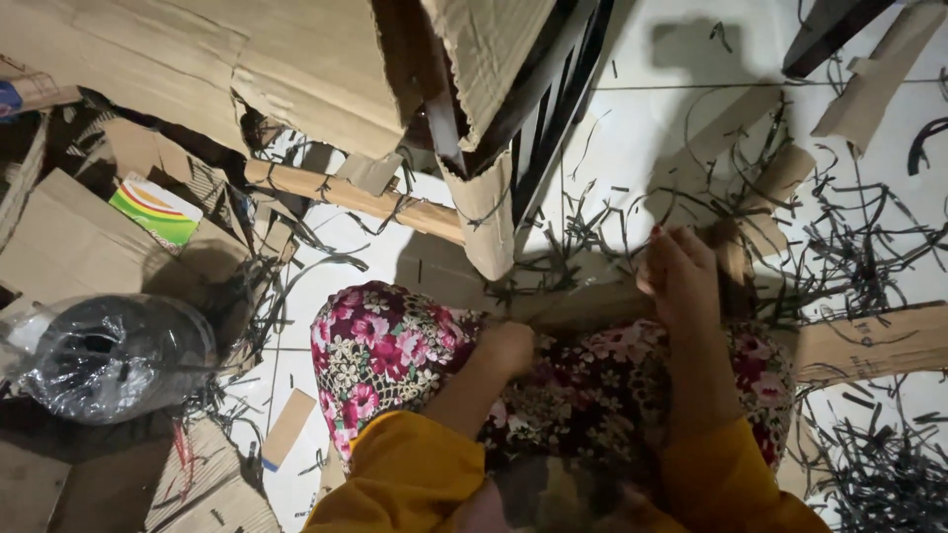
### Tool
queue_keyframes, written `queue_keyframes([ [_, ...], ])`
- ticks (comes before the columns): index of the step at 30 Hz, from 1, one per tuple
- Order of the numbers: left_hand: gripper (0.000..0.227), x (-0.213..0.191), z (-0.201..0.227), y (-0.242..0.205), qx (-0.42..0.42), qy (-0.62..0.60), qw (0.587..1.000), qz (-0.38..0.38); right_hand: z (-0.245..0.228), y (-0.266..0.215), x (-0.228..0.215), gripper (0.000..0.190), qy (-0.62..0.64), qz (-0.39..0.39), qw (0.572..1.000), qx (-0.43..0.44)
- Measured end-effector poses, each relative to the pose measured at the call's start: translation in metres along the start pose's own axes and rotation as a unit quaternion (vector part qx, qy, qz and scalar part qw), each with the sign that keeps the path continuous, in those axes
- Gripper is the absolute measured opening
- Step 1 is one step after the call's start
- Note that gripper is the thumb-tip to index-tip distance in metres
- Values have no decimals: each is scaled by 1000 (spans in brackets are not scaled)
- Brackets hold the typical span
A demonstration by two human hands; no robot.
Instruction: The person sits on the floor and ties a black wire around a cardboard tube structure. They then use scissors to cut the excess wire.
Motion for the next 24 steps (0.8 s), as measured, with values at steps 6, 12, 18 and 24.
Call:
queue_keyframes([
  [6,21,36,1,50,-37,50,998,-24,12,9,-18,6,-2,43,997,-58],
  [12,31,109,-12,122,-4,182,983,28,-7,17,-30,8,-69,4,992,-104],
  [18,33,-20,38,46,-27,28,999,11,-87,-23,-11,7,-212,-99,964,-128],
  [24,63,-148,90,-101,20,-254,967,-22,-55,-29,10,23,-484,-158,861,8],
])
Point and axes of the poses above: each hand's wrist, its own y-axis towards the middle knuckle, its own x-axis out of the palm, z = x × y, the point moved 3 cm from there along y, towards the middle knuckle, and after that the axes turned 11 degrees about -x, right-handed, at the moved point
